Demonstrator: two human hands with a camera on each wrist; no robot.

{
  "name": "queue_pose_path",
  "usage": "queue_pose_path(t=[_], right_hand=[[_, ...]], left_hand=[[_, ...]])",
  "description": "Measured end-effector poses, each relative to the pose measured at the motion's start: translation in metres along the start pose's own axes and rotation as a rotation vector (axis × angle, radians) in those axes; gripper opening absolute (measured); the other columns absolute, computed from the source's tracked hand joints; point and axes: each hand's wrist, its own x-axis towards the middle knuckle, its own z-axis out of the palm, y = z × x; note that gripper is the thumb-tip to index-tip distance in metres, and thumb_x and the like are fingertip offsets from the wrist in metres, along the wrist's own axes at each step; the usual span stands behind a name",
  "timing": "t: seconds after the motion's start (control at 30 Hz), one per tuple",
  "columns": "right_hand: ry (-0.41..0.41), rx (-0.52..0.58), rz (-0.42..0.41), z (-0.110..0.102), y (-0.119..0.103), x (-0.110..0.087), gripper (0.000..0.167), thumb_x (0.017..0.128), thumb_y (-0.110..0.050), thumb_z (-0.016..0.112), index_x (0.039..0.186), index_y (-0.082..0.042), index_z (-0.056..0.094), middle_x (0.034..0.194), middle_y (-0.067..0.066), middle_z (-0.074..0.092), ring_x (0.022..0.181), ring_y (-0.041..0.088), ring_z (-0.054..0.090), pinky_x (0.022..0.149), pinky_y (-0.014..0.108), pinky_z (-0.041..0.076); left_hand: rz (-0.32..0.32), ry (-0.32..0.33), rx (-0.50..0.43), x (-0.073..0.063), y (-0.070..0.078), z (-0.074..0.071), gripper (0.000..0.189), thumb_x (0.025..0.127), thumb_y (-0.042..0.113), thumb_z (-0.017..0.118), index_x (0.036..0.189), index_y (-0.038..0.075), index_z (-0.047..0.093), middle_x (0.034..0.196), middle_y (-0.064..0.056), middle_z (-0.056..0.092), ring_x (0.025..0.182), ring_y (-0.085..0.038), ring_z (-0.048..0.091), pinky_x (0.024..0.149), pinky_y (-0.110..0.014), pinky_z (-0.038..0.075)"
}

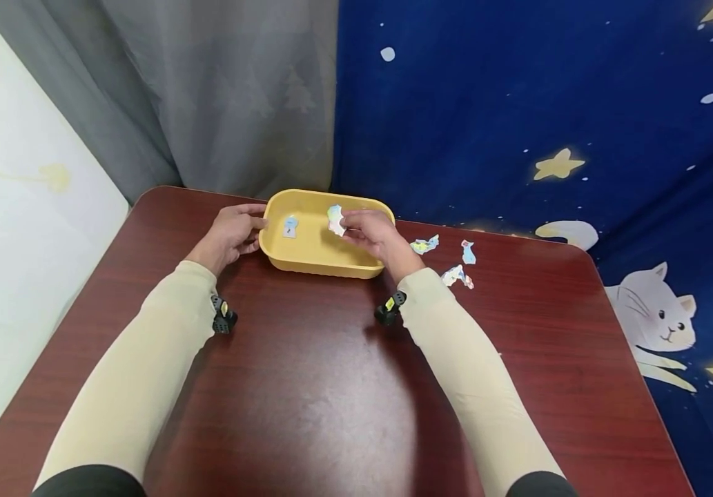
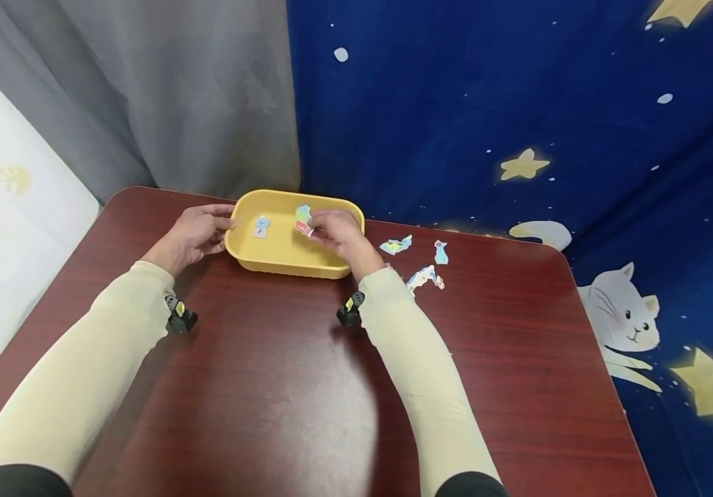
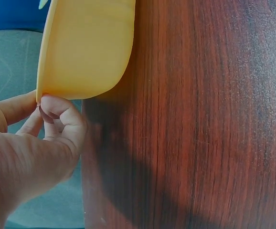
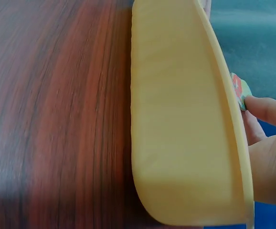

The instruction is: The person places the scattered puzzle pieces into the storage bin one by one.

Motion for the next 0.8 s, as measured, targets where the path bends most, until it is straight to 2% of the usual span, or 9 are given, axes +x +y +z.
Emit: queue_pose_path(t=[0.13, 0.37, 0.57, 0.8], right_hand=[[0.005, -0.018, 0.012, 0.007, 0.001, 0.005, 0.038, 0.089, 0.008, 0.057, 0.126, 0.004, 0.059, 0.084, 0.007, 0.06, 0.064, 0.013, 0.059, 0.06, 0.023, 0.054], [0.01, -0.066, 0.044, 0.018, 0.006, 0.018, 0.038, 0.086, 0.01, 0.057, 0.123, 0.002, 0.063, 0.081, 0.007, 0.062, 0.063, 0.014, 0.059, 0.058, 0.024, 0.054], [0.034, -0.1, 0.055, 0.03, 0.009, 0.028, 0.028, 0.086, 0.007, 0.06, 0.113, 0.002, 0.067, 0.076, 0.006, 0.062, 0.057, 0.014, 0.056, 0.053, 0.023, 0.051], [0.049, -0.165, 0.067, 0.042, 0.012, 0.035, 0.031, 0.088, 0.005, 0.059, 0.118, 0.001, 0.066, 0.084, 0.008, 0.061, 0.057, 0.015, 0.055, 0.054, 0.023, 0.052]], left_hand=[[0.002, 0.005, -0.008, -0.001, -0.001, 0.0, 0.043, 0.1, 0.018, 0.054, 0.142, 0.019, 0.05, 0.098, -0.005, 0.061, 0.067, -0.011, 0.058, 0.06, -0.021, 0.052], [0.003, 0.007, -0.014, -0.001, -0.001, 0.001, 0.042, 0.099, 0.017, 0.055, 0.142, 0.019, 0.051, 0.09, -0.003, 0.061, 0.064, -0.01, 0.057, 0.059, -0.022, 0.052], [0.007, 0.007, -0.023, 0.0, -0.002, 0.002, 0.043, 0.099, 0.017, 0.055, 0.141, 0.019, 0.051, 0.084, -0.001, 0.06, 0.061, -0.009, 0.055, 0.058, -0.022, 0.051], [0.002, 0.006, -0.01, -0.001, -0.001, 0.001, 0.042, 0.1, 0.019, 0.055, 0.142, 0.02, 0.051, 0.095, -0.005, 0.06, 0.064, -0.01, 0.056, 0.061, -0.022, 0.052]])
